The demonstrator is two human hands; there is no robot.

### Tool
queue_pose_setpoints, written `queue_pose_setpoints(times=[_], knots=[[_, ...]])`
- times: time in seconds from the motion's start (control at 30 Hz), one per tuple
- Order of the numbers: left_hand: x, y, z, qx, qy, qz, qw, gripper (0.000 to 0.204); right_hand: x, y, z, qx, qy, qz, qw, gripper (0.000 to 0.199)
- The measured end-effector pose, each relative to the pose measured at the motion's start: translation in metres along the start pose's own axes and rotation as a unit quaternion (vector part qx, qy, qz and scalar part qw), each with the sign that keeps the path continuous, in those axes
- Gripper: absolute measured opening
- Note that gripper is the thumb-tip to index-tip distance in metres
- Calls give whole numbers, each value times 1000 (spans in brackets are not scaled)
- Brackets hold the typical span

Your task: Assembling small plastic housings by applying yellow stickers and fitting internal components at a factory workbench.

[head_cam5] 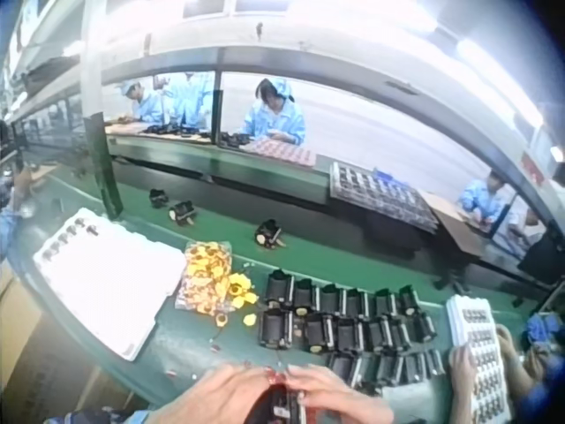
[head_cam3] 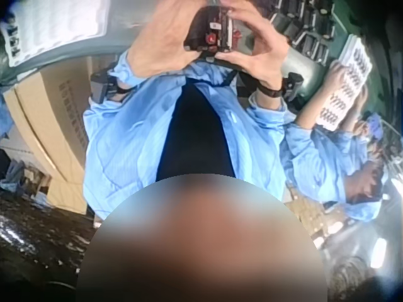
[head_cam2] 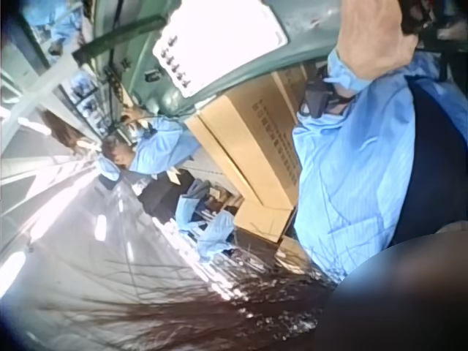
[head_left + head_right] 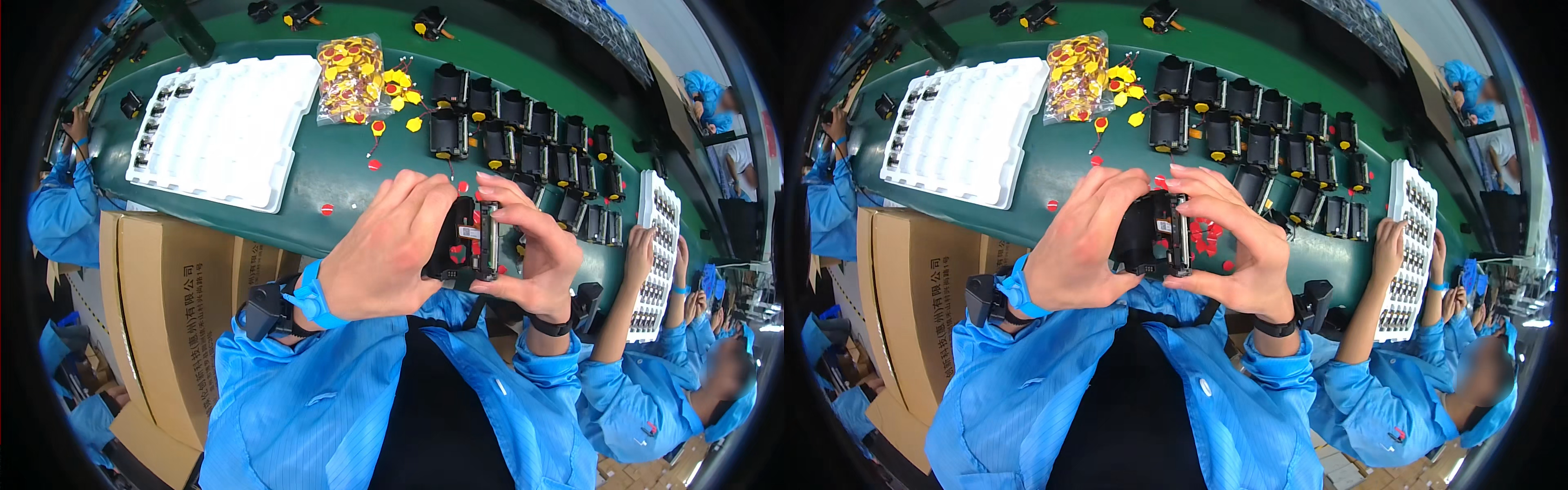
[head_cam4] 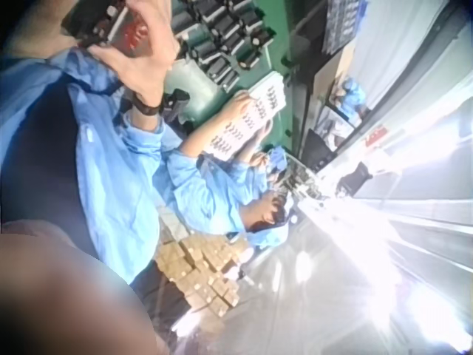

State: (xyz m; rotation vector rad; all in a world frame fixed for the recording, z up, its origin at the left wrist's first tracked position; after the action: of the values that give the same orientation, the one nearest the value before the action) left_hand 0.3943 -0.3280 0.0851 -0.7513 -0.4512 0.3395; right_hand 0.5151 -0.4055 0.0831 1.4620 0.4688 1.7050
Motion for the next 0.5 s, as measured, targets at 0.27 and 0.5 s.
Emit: queue_pose_setpoints(times=[0.27,0.5], knots=[[1,-6,0,32,7,-6,999,72,6,8,1,-83,43,-6,996,66],[3,-9,-3,75,14,-13,997,67,9,16,3,-120,49,7,992,63]])
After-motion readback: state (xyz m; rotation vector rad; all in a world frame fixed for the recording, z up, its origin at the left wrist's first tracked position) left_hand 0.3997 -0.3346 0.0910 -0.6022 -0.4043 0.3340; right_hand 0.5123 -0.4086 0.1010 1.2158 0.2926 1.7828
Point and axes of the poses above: each hand's wrist, its own x-axis towards the middle knuckle, its own z-axis out of the back of the hand, y = z × x, the point moved 9 cm from there along x, towards the middle knuckle, and after that the axes turned 9 degrees about z, right-handed, at the moved point
